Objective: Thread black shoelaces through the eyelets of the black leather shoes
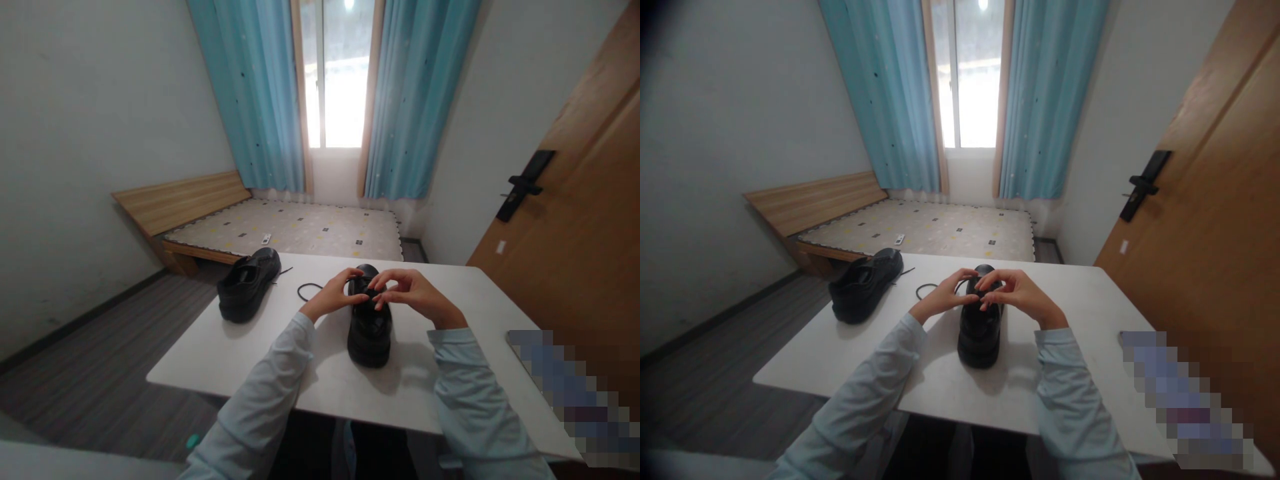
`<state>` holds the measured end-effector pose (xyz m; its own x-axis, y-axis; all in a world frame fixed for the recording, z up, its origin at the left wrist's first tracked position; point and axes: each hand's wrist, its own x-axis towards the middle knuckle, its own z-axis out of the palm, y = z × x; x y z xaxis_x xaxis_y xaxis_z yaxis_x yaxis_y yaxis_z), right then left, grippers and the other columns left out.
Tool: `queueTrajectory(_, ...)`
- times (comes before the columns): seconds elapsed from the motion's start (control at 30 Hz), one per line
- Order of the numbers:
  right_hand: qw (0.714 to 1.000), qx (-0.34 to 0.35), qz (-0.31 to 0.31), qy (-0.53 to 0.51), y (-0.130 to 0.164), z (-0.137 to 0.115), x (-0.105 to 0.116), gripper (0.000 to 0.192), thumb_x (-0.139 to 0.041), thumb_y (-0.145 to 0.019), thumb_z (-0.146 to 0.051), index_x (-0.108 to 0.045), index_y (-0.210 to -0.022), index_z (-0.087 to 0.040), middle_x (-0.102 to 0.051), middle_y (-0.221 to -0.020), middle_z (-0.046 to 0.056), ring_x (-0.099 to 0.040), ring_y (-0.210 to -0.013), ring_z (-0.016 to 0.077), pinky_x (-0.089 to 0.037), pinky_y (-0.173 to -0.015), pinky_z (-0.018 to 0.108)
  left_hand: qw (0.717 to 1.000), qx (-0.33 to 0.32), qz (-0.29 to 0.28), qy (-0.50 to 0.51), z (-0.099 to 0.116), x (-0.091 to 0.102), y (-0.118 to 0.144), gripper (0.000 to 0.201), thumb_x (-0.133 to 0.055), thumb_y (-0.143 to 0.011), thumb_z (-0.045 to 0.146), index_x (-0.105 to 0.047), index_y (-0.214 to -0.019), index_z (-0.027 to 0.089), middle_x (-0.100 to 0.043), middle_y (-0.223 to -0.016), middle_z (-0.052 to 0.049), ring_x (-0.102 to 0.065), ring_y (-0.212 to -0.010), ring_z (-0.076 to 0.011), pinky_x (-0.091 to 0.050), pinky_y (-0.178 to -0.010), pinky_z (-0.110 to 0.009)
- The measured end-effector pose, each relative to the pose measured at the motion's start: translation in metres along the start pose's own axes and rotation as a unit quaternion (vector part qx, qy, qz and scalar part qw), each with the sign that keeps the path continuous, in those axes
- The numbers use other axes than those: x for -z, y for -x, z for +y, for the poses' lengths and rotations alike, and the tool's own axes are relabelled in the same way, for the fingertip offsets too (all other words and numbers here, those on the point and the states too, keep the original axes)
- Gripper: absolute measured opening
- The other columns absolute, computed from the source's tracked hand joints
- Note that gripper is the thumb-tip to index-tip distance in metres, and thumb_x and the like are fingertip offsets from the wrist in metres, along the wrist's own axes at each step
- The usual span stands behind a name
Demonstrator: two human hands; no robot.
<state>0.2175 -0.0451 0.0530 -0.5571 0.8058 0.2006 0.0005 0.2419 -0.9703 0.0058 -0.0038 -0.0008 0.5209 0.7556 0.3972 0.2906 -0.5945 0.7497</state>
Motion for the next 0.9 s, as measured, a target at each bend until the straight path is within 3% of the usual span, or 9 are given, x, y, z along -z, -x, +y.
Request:
queueTrajectory(0.13, 1.0, 0.007, 0.009, -0.002, 0.0, 0.0, 0.0, 0.027, -0.077, -0.066, -0.029, -0.067, -0.088, -0.017, -0.066, -0.102, 0.007, -0.069, -0.071, 0.0176, -0.056, -0.067, 0.032, 1.0, 0.01, -0.005, 0.01, 0.0, 0.0, 0.001, 0.056, -0.072, -0.07, 0.039, -0.051, -0.118, 0.018, -0.054, -0.126, -0.011, -0.051, -0.119, -0.0234, -0.038, -0.104, -0.039)
queueTrajectory(0.27, 0.998, 0.038, 0.051, 0.008, -0.001, 0.0, 0.0, 0.024, -0.075, -0.068, -0.032, -0.066, -0.085, -0.017, -0.067, -0.096, 0.006, -0.068, -0.074, 0.0173, -0.054, -0.075, 0.035, 0.996, 0.01, 0.001, 0.088, -0.004, 0.003, -0.001, 0.051, -0.065, -0.077, 0.04, -0.048, -0.12, 0.018, -0.055, -0.126, -0.013, -0.052, -0.118, -0.0229, -0.041, -0.1, -0.039)
queueTrajectory(0.37, 0.992, 0.054, 0.107, 0.024, -0.001, 0.002, 0.0, 0.02, -0.072, -0.072, -0.033, -0.066, -0.083, -0.018, -0.068, -0.09, 0.005, -0.066, -0.074, 0.0163, -0.053, -0.077, 0.035, 0.992, 0.039, 0.073, 0.093, -0.009, 0.01, -0.003, 0.039, -0.051, -0.087, 0.042, -0.049, -0.116, 0.016, -0.062, -0.115, -0.013, -0.06, -0.107, -0.0202, -0.046, -0.092, -0.037)
queueTrajectory(0.47, 0.983, 0.061, 0.167, 0.036, -0.002, 0.006, 0.002, 0.019, -0.07, -0.074, -0.035, -0.067, -0.082, -0.018, -0.069, -0.081, 0.004, -0.064, -0.071, 0.0155, -0.053, -0.073, 0.034, 0.981, 0.097, 0.169, 0.024, -0.012, 0.02, -0.005, 0.03, -0.049, -0.087, 0.038, -0.055, -0.107, 0.016, -0.067, -0.102, -0.009, -0.065, -0.092, -0.0176, -0.05, -0.085, -0.033)
queueTrajectory(0.57, 0.976, 0.067, 0.206, 0.034, -0.003, 0.009, 0.006, 0.02, -0.068, -0.075, -0.037, -0.066, -0.079, -0.017, -0.067, -0.074, 0.003, -0.062, -0.068, 0.0145, -0.052, -0.07, 0.032, 0.967, 0.14, 0.205, -0.051, -0.015, 0.029, -0.003, 0.02, -0.053, -0.084, 0.029, -0.061, -0.097, 0.016, -0.069, -0.093, -0.007, -0.066, -0.082, -0.0159, -0.051, -0.079, -0.029)
queueTrajectory(0.73, 0.97, 0.072, 0.231, 0.018, -0.005, 0.012, 0.009, 0.021, -0.069, -0.075, -0.038, -0.065, -0.072, -0.018, -0.066, -0.076, 0.002, -0.06, -0.064, 0.0118, -0.05, -0.066, 0.029, 0.959, 0.175, 0.125, -0.185, -0.021, 0.035, 0.004, 0.013, -0.058, -0.079, 0.02, -0.067, -0.088, 0.018, -0.07, -0.084, -0.003, -0.064, -0.076, -0.0153, -0.049, -0.075, -0.027)
queueTrajectory(0.9, 0.969, 0.065, 0.237, 0.016, -0.008, 0.013, 0.007, 0.021, -0.069, -0.074, -0.038, -0.065, -0.071, -0.018, -0.065, -0.075, 0.001, -0.06, -0.063, 0.0112, -0.049, -0.065, 0.028, 0.915, 0.203, 0.062, -0.344, -0.022, 0.035, 0.01, 0.015, -0.066, -0.074, 0.021, -0.069, -0.089, 0.023, -0.067, -0.092, -0.004, -0.059, -0.089, -0.0198, -0.044, -0.079, -0.031)
